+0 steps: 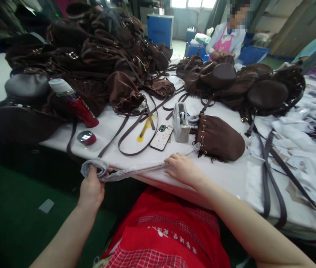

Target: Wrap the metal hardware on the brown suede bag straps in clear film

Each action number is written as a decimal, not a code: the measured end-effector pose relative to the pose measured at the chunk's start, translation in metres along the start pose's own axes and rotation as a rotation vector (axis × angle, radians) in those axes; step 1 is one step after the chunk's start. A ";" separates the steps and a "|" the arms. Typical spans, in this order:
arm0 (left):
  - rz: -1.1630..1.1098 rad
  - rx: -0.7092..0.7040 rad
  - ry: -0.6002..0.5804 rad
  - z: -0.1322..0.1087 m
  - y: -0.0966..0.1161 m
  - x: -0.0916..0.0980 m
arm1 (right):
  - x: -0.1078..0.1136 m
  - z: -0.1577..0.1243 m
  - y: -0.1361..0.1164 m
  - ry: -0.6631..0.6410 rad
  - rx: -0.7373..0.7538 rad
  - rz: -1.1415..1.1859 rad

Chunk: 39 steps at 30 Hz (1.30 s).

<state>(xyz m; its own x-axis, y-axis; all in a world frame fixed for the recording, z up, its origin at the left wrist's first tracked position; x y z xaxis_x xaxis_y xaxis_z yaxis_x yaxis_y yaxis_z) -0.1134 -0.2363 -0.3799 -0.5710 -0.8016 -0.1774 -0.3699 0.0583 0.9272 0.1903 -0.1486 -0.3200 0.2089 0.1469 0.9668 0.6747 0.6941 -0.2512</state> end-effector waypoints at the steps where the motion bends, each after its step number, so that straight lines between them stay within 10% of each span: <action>1: -0.002 -0.003 0.017 0.001 -0.001 0.001 | -0.002 0.005 -0.002 0.001 0.006 0.006; 23: -0.240 0.053 0.000 0.016 -0.020 0.012 | -0.019 0.043 0.010 -0.218 0.077 0.064; 39: -0.443 0.084 -0.219 0.015 0.004 0.000 | -0.022 0.025 0.014 -0.098 0.064 0.024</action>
<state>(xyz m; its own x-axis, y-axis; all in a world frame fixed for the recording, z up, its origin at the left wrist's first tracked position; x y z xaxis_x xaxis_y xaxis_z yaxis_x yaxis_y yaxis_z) -0.1266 -0.2272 -0.3809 -0.4826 -0.6171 -0.6215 -0.6643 -0.2046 0.7190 0.1776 -0.1240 -0.3438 0.1525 0.2302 0.9611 0.6228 0.7327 -0.2743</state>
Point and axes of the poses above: each hand's wrist, its own z-axis towards the middle knuckle, its own x-axis out of the back of the hand, y = z × x, the point moved 3 cm from there along z, towards the middle knuckle, and after that the axes turned 3 degrees about -z, right-handed, at the moved point
